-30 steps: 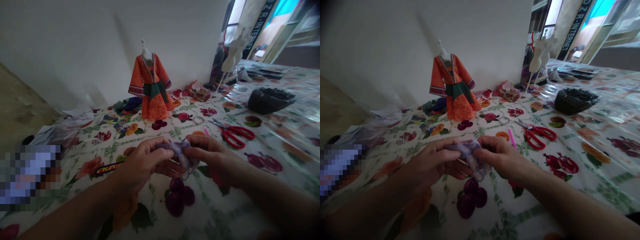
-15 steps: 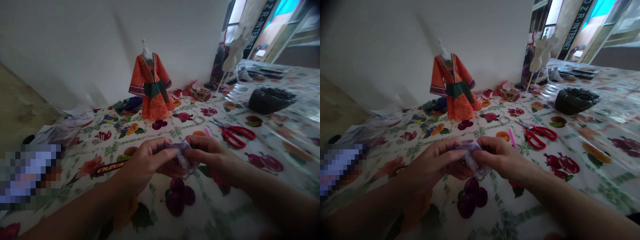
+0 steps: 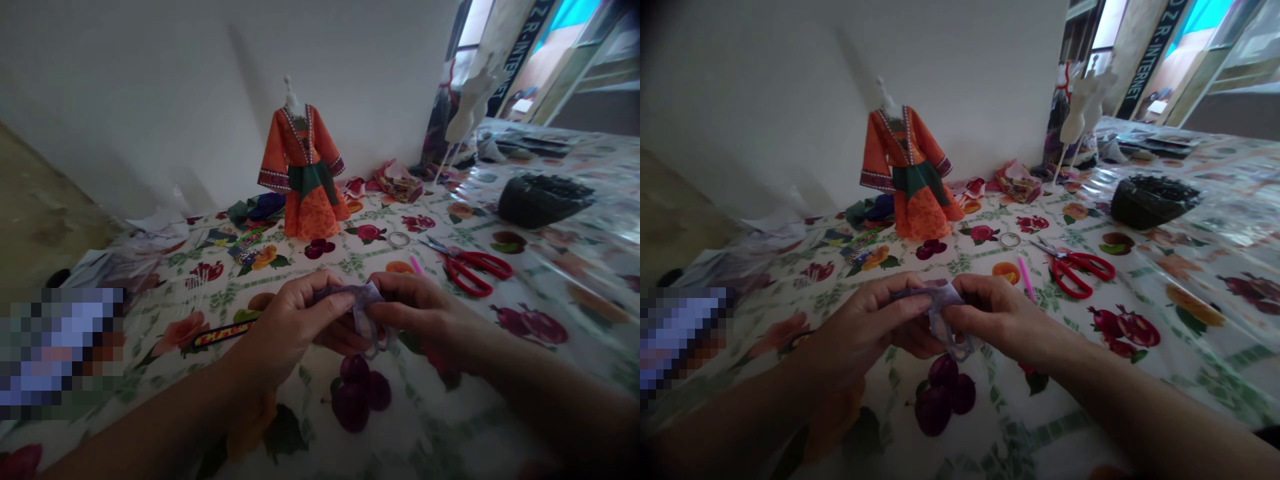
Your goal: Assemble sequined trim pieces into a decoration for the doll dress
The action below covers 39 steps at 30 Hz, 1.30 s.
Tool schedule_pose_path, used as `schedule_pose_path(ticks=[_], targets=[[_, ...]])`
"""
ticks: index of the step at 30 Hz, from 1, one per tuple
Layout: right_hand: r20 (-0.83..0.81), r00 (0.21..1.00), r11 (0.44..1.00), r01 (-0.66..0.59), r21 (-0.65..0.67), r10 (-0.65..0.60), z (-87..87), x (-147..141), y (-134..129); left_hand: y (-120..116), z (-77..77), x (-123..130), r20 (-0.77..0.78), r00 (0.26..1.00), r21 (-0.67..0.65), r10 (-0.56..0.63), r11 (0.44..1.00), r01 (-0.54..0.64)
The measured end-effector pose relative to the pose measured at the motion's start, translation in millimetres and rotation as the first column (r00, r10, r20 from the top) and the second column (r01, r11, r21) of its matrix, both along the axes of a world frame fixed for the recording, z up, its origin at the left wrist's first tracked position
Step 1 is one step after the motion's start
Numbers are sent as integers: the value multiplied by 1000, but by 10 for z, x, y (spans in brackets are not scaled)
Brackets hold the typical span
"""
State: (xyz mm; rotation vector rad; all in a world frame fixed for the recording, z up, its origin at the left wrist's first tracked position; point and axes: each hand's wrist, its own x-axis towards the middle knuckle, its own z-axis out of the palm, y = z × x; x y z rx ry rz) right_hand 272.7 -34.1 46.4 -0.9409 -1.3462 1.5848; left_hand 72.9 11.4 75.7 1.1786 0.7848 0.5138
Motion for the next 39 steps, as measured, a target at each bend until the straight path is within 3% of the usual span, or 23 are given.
schedule_pose_path(ticks=[39], targets=[[83,996,999,25,28,-28,41,-29,10,-10,46,19,-55,998,21,-8,1000,9]])
